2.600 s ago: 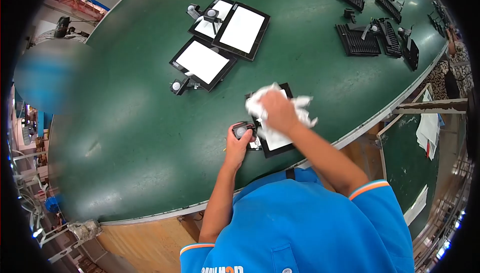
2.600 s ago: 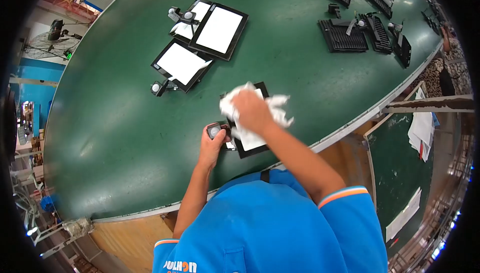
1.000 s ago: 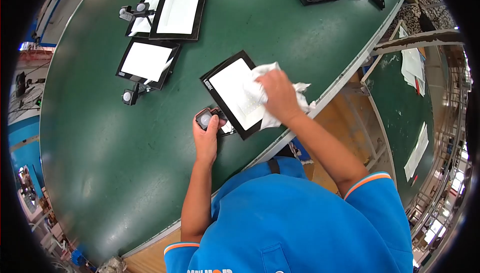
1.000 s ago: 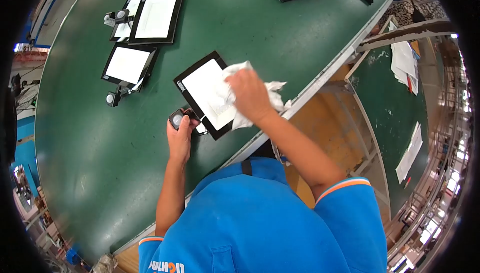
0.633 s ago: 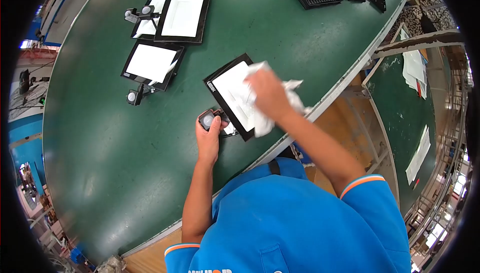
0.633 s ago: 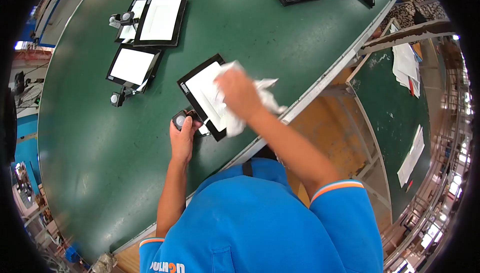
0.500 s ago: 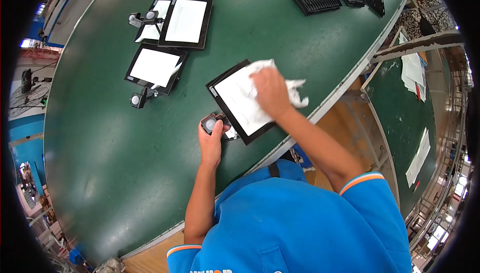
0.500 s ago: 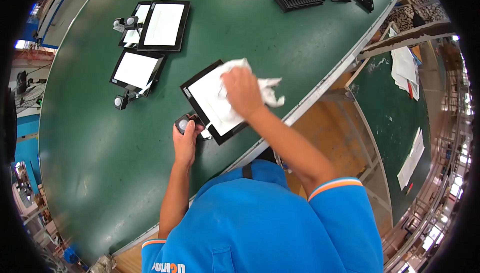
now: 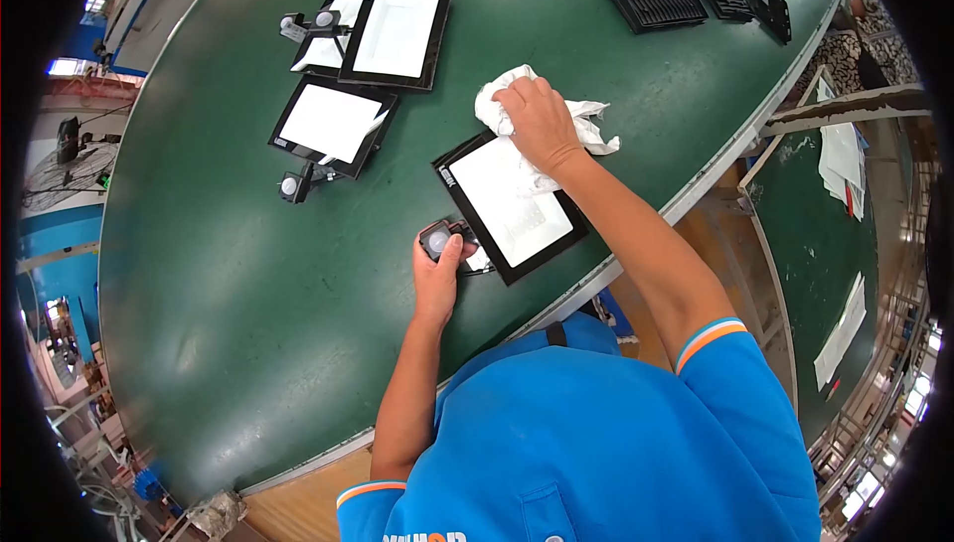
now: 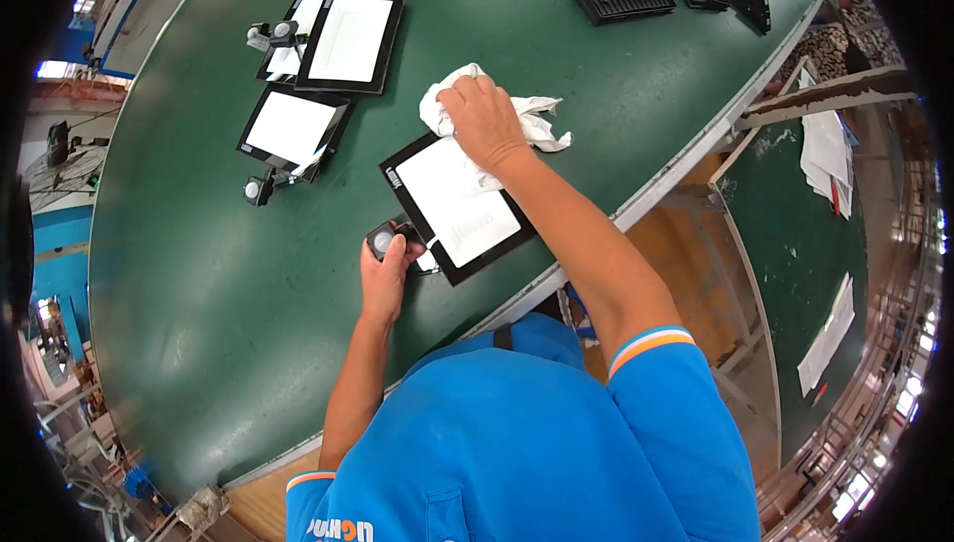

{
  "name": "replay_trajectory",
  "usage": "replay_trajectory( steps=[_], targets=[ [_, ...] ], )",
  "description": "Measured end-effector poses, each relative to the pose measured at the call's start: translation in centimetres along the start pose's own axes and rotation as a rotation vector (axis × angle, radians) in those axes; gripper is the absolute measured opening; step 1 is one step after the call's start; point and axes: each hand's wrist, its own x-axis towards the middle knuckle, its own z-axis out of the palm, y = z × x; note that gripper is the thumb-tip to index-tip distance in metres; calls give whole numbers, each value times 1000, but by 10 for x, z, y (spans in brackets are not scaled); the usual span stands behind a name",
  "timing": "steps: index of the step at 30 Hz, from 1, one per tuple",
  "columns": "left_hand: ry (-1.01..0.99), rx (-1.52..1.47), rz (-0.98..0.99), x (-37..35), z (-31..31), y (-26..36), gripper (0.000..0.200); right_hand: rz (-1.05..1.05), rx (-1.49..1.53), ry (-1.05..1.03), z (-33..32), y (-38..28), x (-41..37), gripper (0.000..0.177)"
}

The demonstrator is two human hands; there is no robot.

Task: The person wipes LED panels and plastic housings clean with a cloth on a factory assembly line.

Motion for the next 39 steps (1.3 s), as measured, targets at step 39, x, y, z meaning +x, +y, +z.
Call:
replay_trajectory(
  steps=[39],
  targets=[
    [-43,-67,2,-1,-2,-1,28,620,-62,-396,-124,3,-40,32]
  ],
)
